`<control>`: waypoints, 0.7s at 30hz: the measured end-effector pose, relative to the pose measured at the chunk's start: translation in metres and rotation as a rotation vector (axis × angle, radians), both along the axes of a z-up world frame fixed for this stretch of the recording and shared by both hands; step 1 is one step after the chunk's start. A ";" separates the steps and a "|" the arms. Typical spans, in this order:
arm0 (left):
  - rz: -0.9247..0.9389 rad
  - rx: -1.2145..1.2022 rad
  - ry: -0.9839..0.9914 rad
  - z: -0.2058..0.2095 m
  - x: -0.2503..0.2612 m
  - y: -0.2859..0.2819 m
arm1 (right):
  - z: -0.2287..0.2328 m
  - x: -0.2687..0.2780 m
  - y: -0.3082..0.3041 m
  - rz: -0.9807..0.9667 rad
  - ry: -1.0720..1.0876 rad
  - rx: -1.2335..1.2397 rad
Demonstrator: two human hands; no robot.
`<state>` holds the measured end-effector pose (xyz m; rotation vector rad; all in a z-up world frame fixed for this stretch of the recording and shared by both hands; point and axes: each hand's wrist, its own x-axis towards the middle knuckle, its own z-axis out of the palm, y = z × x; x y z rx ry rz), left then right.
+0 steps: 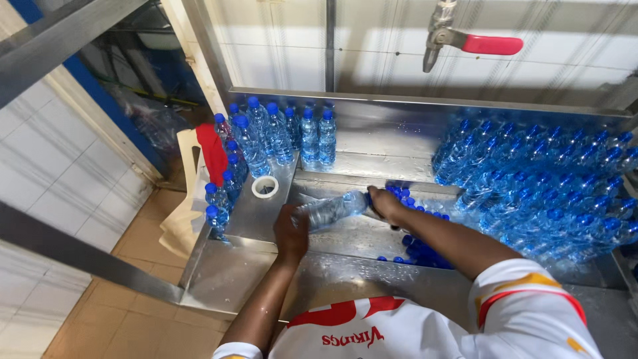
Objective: The person repeatedly picks up plastic water bottles from a metal table and wraps them in clear plastic film. They then place the wrapped bottles into a cardboard box.
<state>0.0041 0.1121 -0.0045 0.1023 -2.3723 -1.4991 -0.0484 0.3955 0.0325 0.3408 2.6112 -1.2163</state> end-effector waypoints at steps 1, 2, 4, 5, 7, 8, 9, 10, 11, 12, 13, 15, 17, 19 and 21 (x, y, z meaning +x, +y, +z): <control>-0.011 -0.002 -0.002 -0.002 0.000 -0.003 | -0.005 -0.006 -0.003 -0.011 -0.002 -0.002; -0.150 -0.312 0.324 -0.004 0.000 -0.007 | -0.009 -0.014 -0.007 -0.052 -0.112 -0.140; -0.290 -0.614 0.652 -0.007 -0.007 -0.017 | 0.004 -0.030 -0.011 -0.098 -0.224 -0.276; -0.278 -0.633 0.591 -0.007 -0.014 -0.022 | 0.020 -0.039 -0.012 -0.026 -0.091 -0.354; -0.268 -0.647 0.519 -0.010 -0.024 -0.033 | 0.052 -0.055 -0.036 0.044 0.033 -0.424; -0.171 -0.696 0.421 -0.012 -0.026 -0.037 | 0.068 -0.061 -0.057 0.088 0.334 -0.334; -0.075 -0.744 0.323 -0.014 -0.029 -0.040 | 0.082 -0.067 -0.077 0.135 0.632 -0.237; -0.085 -0.740 0.313 -0.017 -0.028 -0.039 | 0.093 -0.078 -0.101 0.128 0.619 -0.233; -0.060 -0.860 0.237 -0.020 -0.028 -0.038 | 0.103 -0.088 -0.124 0.223 0.664 -0.037; -0.031 -0.982 0.161 -0.022 -0.029 -0.039 | 0.114 -0.102 -0.148 0.323 0.705 0.156; -0.038 -0.981 0.153 -0.020 -0.030 -0.040 | 0.120 -0.108 -0.163 0.322 0.695 0.156; -0.081 -0.947 0.241 -0.020 -0.029 -0.037 | 0.127 -0.118 -0.190 0.448 0.729 0.312; -0.104 -0.949 0.131 -0.018 -0.026 -0.040 | 0.134 -0.127 -0.209 0.490 0.739 0.313; -0.136 -0.957 0.043 -0.015 -0.028 -0.042 | 0.139 -0.137 -0.220 0.511 0.761 0.317; -0.170 -0.936 0.007 -0.016 -0.024 -0.041 | 0.138 -0.142 -0.224 0.492 0.777 0.236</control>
